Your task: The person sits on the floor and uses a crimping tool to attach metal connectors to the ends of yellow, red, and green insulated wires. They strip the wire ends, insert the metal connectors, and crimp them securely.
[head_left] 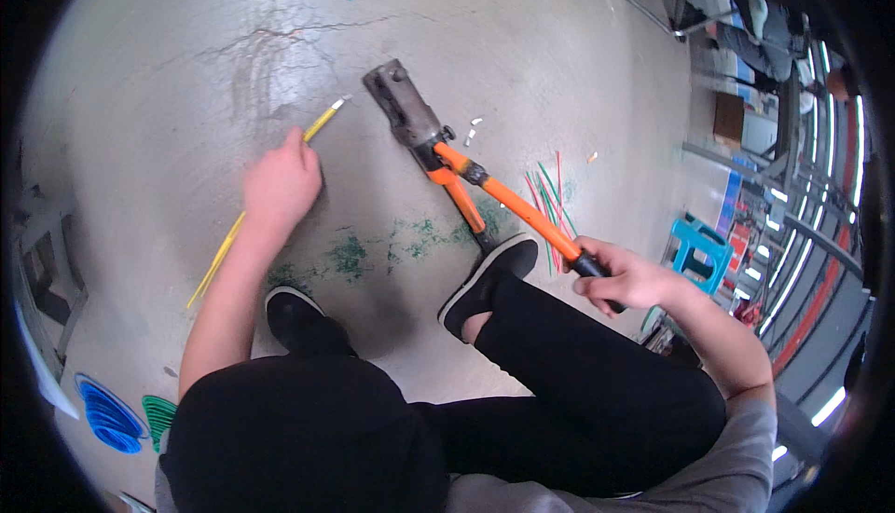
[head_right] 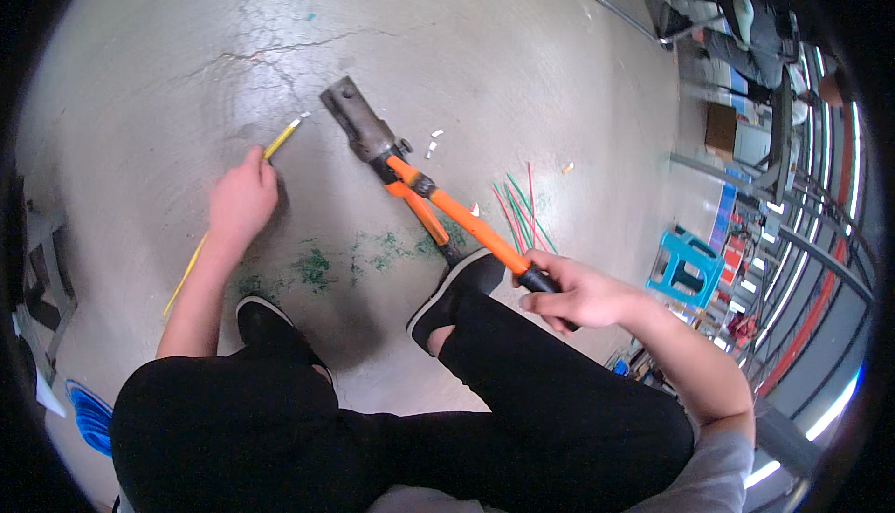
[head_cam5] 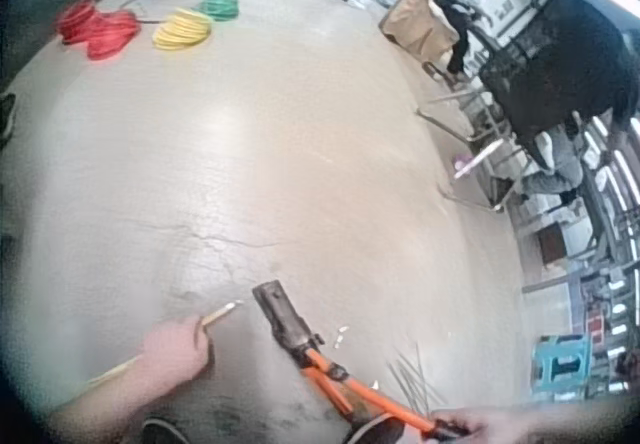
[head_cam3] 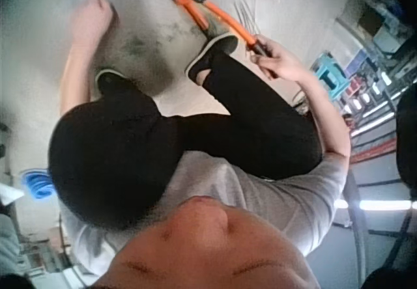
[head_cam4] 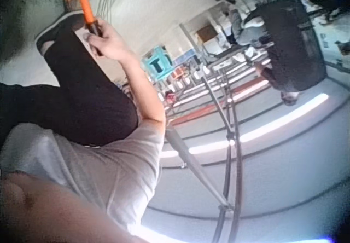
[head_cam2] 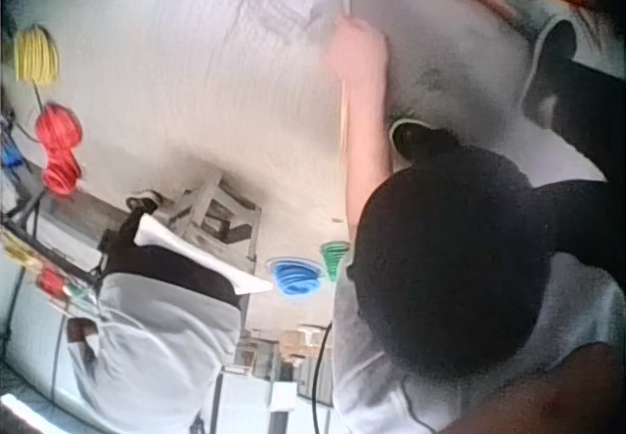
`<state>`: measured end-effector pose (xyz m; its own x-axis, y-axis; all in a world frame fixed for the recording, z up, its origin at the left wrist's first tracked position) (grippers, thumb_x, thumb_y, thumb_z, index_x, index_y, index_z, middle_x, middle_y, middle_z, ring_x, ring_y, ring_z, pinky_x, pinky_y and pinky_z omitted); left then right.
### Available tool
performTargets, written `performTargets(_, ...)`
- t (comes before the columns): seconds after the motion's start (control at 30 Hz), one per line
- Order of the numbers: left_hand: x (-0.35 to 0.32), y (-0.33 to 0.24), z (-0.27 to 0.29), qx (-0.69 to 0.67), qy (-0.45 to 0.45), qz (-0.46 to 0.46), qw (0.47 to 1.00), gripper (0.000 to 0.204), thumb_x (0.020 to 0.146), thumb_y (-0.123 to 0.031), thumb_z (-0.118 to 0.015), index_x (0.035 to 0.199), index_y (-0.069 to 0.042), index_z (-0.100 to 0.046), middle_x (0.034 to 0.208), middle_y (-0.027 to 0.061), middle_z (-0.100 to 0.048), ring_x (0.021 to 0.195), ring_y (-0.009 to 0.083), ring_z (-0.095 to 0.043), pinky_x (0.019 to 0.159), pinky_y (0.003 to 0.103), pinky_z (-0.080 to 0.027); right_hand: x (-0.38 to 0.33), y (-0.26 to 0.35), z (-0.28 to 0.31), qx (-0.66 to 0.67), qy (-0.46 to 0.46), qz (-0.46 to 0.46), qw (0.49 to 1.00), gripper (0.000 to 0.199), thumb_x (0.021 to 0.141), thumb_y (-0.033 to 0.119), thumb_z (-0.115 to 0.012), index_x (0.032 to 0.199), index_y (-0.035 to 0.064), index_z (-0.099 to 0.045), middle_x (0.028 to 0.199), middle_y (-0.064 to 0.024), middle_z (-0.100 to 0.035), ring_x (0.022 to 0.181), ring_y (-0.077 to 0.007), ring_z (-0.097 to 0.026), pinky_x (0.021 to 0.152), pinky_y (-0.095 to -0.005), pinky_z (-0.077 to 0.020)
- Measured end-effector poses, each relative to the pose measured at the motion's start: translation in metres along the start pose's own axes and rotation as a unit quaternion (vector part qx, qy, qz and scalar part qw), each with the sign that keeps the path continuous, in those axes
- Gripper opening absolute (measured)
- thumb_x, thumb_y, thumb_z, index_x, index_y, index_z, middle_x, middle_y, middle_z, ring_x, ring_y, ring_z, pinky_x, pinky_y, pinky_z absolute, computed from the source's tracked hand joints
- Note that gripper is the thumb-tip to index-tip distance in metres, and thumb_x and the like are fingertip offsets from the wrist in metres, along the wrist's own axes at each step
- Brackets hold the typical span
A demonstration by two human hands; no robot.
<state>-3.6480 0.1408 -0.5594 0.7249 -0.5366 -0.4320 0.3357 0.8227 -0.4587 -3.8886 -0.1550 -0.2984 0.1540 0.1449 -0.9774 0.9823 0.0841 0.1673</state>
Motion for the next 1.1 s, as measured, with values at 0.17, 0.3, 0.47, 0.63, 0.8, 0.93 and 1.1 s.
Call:
performTargets(0.17,-0.031,-0.001,-0.001,-0.043,0.045,0.009,0.998,0.023,0.102,-0.025,-0.046,0.107,-0.005,-0.058,0.08,0.0257,-0.069,0.075,0.0478,-0.068,0.07,0.061,-0.053,-0.003,0.02,0.024,0.026,0.081,-0.039,0.996,0.035,0.099,0.011,-0.062,0.129,0.0049,-0.045,0.067,-0.0033,-0.06,0.058,-0.0164,-0.064,0.059,-0.0306,-0.0519)
performTargets(0.3,-0.043,-0.004,-0.017,-0.074,0.028,-0.033,0.996,0.02,0.1,-0.023,-0.049,0.105,-0.005,-0.056,0.078,0.023,-0.069,0.072,0.0457,-0.067,0.068,0.06,-0.052,0.009,0.014,0.041,-0.014,0.149,-0.076,0.986,0.033,0.098,0.014,-0.065,0.126,0.0023,-0.05,0.079,-0.0106,-0.072,0.072,-0.0213,-0.072,0.066,-0.0313,-0.0553)
performTargets(0.47,-0.024,-0.021,-0.021,-0.102,-0.02,-0.052,0.993,0.021,0.1,-0.024,-0.049,0.107,-0.005,-0.055,0.08,0.0222,-0.07,0.073,0.0454,-0.068,0.068,0.059,-0.053,0.031,0.017,0.057,-0.103,0.218,-0.095,0.966,0.03,0.091,0.012,-0.072,0.114,-0.0015,-0.058,0.089,-0.013,-0.076,0.092,-0.0212,-0.074,0.097,-0.0331,-0.047)
performTargets(0.63,-0.005,-0.029,-0.021,-0.098,-0.007,-0.039,0.994,0.022,0.1,-0.025,-0.049,0.109,-0.006,-0.056,0.081,0.0219,-0.07,0.074,0.0454,-0.068,0.068,0.059,-0.053,0.042,0.026,0.058,-0.127,0.253,-0.112,0.953,0.026,0.092,0.014,-0.073,0.109,-0.0009,-0.06,0.09,-0.0126,-0.077,0.091,-0.0196,-0.073,0.094,-0.0318,-0.0485)
performTargets(0.8,-0.008,-0.033,-0.038,-0.11,-0.014,-0.028,0.993,0.021,0.1,-0.024,-0.049,0.109,-0.006,-0.055,0.083,0.0219,-0.07,0.076,0.0451,-0.069,0.068,0.059,-0.053,0.042,0.013,0.064,-0.104,0.252,-0.094,0.958,0.022,0.092,0.013,-0.073,0.103,0.0007,-0.059,0.088,-0.0112,-0.076,0.088,-0.0192,-0.073,0.091,-0.0307,-0.05)
performTargets(0.93,-0.016,-0.036,-0.053,-0.122,-0.009,-0.025,0.992,0.019,0.101,-0.022,-0.049,0.109,-0.006,-0.053,0.084,0.0215,-0.07,0.075,0.045,-0.069,0.068,0.058,-0.054,0.041,0.003,0.065,-0.076,0.243,-0.085,0.963,0.021,0.093,0.014,-0.073,0.101,0.0015,-0.058,0.088,-0.0111,-0.076,0.088,-0.0187,-0.073,0.088,-0.0304,-0.0507)
performTargets(1.1,-0.025,-0.044,-0.063,-0.125,-0.01,-0.015,0.992,0.017,0.101,-0.021,-0.05,0.108,-0.006,-0.051,0.085,0.0208,-0.069,0.075,0.0449,-0.069,0.067,0.058,-0.054,0.042,0.005,0.063,-0.053,0.246,-0.099,0.963,0.024,0.09,0.013,-0.075,0.098,-0.0005,-0.056,0.088,-0.0146,-0.076,0.087,-0.0202,-0.072,0.085,-0.0307,-0.0524)
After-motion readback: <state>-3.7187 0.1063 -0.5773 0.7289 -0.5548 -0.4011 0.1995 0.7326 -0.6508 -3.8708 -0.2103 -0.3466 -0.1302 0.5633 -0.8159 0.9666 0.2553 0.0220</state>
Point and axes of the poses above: each hand's wrist, its own x-axis towards the middle knuckle, its own z-axis out of the back of the hand, y = z × x, the point moved 1 cm from there along x, towards the middle knuckle
